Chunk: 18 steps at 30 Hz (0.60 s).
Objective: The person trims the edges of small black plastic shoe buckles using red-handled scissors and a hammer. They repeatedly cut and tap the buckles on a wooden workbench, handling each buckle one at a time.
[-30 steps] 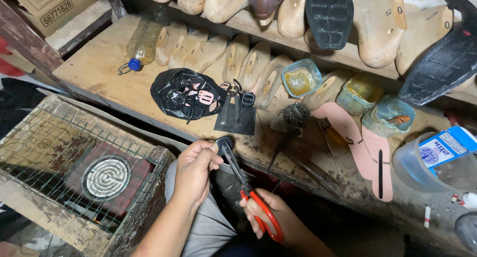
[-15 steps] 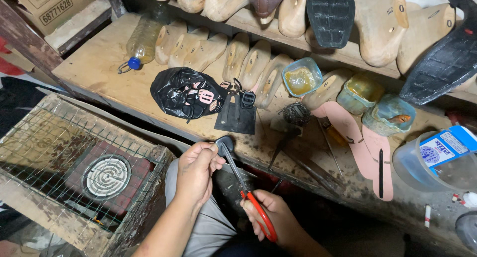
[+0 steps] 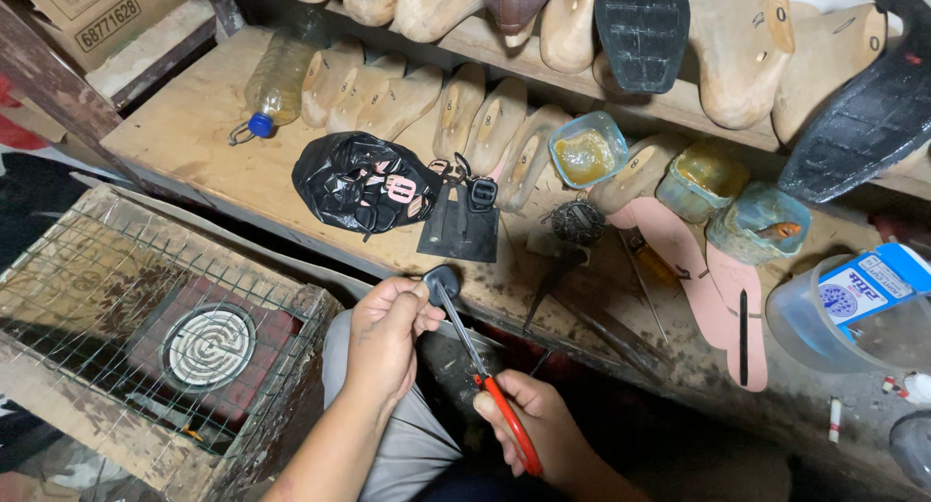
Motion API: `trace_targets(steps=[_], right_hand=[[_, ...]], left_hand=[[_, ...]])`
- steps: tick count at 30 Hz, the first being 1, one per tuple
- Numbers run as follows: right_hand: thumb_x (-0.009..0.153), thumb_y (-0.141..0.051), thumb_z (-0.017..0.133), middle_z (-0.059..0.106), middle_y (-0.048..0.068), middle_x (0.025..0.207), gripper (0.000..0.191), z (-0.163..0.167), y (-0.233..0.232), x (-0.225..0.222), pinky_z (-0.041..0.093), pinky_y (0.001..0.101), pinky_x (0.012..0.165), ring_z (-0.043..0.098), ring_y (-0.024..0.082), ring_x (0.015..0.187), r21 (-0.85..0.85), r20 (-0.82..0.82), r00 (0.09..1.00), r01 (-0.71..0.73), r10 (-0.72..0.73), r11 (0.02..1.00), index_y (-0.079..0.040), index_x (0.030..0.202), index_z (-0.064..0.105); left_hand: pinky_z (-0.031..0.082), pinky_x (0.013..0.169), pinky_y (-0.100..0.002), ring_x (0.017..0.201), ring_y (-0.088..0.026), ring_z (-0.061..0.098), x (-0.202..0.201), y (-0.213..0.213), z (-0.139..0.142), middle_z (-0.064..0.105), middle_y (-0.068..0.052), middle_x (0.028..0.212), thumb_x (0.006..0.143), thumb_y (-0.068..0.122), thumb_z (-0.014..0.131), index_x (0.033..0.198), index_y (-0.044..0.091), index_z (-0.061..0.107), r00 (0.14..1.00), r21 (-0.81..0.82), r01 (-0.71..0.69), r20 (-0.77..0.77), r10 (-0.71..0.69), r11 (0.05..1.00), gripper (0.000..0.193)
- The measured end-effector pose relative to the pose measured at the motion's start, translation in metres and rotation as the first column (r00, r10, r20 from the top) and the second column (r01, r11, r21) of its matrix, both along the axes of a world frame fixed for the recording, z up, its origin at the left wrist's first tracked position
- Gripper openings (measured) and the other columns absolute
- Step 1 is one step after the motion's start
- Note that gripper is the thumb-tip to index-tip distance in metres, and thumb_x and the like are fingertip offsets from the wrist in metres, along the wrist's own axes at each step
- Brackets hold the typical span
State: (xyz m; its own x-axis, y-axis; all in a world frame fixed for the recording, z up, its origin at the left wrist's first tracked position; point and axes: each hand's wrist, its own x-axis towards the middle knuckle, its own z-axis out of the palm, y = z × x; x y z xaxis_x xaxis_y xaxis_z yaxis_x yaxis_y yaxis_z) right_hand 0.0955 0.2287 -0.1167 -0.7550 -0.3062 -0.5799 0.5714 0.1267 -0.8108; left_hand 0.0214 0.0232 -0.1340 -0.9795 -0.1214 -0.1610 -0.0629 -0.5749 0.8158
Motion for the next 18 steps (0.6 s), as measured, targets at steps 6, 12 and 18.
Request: trace_targets(steps=[6,12,18], right_hand=[[0.096,-0.026,0.063,0.058,0.004,0.065,0.024,-0.018,0.008,-0.005,0.051,0.0266,0.047,0.058,0.012,0.049,-0.152,-0.077,0.994,-0.085,0.074,0.985,-0.004,0.104,0.062],[0.098,-0.027,0.062,0.057,0.005,0.079,0.033,-0.034,0.011,0.000,0.052,0.0273,0.057,0.059,0.013,0.063,-0.326,-0.183,0.978,-0.154,0.097,0.933,-0.001,0.118,0.059],[0.098,-0.028,0.062,0.056,0.006,0.071,0.031,-0.035,0.012,-0.004,0.050,0.0272,0.054,0.057,0.013,0.059,-0.285,-0.154,0.980,-0.169,0.129,0.944,-0.003,0.115,0.059]], left_hand=[[0.051,0.060,-0.025,0.067,-0.011,0.065,-0.005,-0.005,0.010,0.071,-0.004,0.083,0.096,0.012,0.062,0.101,-0.002,0.070,0.999,-0.274,-0.041,-0.028,0.034,0.961,0.016],[0.052,0.062,-0.024,0.066,-0.010,0.064,-0.007,-0.010,0.013,0.072,-0.005,0.082,0.095,0.013,0.066,0.104,-0.002,0.074,0.999,-0.375,-0.026,0.012,0.033,0.927,0.019],[0.049,0.060,-0.024,0.064,-0.010,0.062,-0.008,-0.013,0.007,0.071,-0.005,0.079,0.095,0.011,0.064,0.098,-0.003,0.074,0.999,-0.269,0.031,0.051,-0.018,0.963,0.018]])
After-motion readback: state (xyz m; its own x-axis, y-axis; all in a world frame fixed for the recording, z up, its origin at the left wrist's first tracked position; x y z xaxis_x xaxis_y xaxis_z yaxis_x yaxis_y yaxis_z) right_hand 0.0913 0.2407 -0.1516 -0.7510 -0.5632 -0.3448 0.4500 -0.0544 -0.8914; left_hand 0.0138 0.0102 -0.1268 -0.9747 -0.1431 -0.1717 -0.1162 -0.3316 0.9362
